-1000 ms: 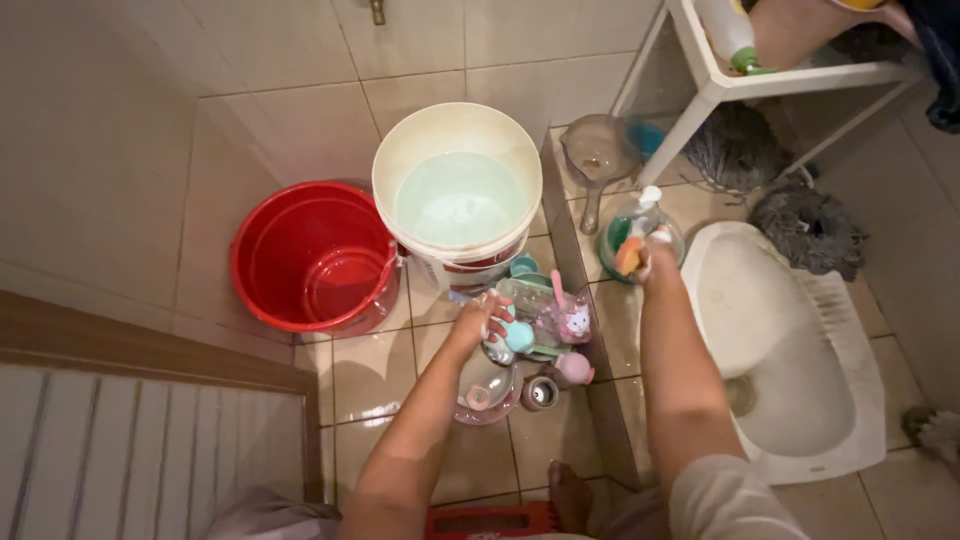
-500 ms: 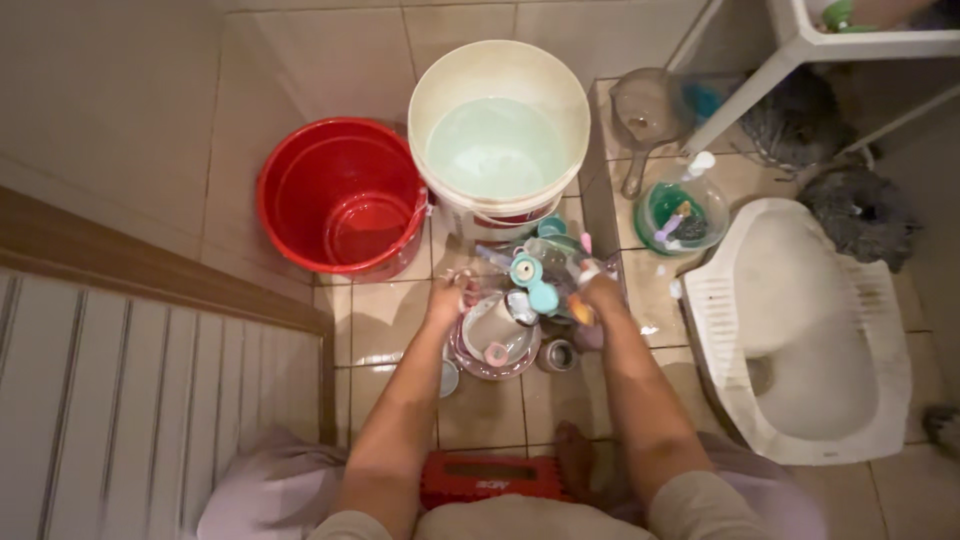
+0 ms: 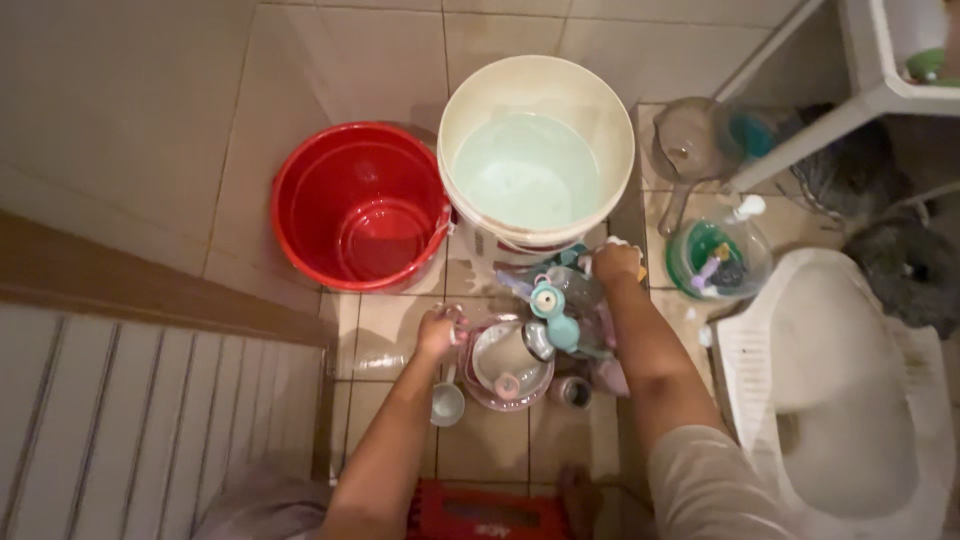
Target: The person washes various baby bottles, caps, and small containers by hand using a sponge and soapy water in a red bucket. They rinse the items with water from a white bucket using a ladle and place the cleaned items into the red bucket.
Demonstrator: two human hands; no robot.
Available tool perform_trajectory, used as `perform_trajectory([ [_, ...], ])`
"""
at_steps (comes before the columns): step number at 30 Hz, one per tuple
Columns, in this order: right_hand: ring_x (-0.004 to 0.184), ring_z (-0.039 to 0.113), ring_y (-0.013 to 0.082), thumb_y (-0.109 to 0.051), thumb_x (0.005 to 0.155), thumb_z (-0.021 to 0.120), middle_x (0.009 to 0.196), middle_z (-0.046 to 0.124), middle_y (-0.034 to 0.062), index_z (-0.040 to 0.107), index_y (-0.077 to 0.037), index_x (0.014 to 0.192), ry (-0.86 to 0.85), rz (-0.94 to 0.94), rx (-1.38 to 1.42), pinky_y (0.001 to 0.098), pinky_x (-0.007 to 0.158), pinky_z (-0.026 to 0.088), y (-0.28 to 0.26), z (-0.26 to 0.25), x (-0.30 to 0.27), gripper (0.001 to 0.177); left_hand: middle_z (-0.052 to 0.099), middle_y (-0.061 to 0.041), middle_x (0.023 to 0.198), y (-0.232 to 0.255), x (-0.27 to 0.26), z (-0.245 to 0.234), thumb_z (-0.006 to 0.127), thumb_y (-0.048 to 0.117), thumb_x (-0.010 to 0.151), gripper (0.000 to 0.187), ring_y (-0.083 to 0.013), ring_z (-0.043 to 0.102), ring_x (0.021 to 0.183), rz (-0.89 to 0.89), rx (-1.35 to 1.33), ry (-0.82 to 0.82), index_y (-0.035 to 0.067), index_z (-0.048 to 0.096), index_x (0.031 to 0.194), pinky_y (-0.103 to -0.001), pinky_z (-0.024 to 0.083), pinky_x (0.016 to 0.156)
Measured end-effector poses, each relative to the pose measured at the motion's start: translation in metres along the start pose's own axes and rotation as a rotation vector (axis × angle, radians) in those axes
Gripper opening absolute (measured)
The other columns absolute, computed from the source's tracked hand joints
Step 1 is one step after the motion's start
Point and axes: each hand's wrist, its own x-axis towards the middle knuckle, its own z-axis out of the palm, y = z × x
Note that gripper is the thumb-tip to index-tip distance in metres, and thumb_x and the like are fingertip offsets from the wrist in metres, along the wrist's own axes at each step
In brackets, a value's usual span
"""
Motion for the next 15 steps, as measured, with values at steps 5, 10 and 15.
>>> perform_trajectory([
  [5, 0.119, 0.067, 0.0293, -0.035, 0.095, 0.055, 0.126, 0.071, 0.0093, 0.076, -0.017, 0.116, -0.056, -0.071, -0.163, 0.0575, 0.098, 0.048, -0.01, 0.023, 0.036, 0.034, 0.072, -0.01, 0.085, 0.003, 0.015, -0.01, 0.059, 0.021, 0.099, 0.026, -0.016, 0.065, 0.056, 0.014, -0.046, 0.035, 0.001, 0.067, 0.112, -0.028, 0.048, 0.048],
  [10, 0.116, 0.069, 0.0347, -0.026, 0.089, 0.061, 0.127, 0.071, 0.0153, 0.078, -0.013, 0.113, -0.044, -0.006, 0.01, 0.0497, 0.091, 0.057, 0.021, -0.005, 0.039, 0.032, 0.071, -0.005, 0.086, -0.009, 0.019, -0.024, 0.058, 0.024, 0.1, 0.026, -0.0137, 0.063, 0.059, -0.023, -0.042, 0.08, 0.003, 0.065, 0.114, -0.027, 0.046, 0.05],
  [15, 0.114, 0.069, 0.0376, -0.041, 0.089, 0.062, 0.124, 0.07, 0.0178, 0.076, -0.026, 0.124, -0.083, -0.052, 0.092, 0.0487, 0.092, 0.057, 0.035, -0.043, 0.018, 0.041, 0.07, -0.005, 0.086, -0.017, 0.025, -0.019, 0.057, 0.023, 0.1, 0.025, -0.0125, 0.064, 0.062, 0.01, -0.054, 0.062, 0.005, 0.065, 0.114, -0.028, 0.046, 0.05],
])
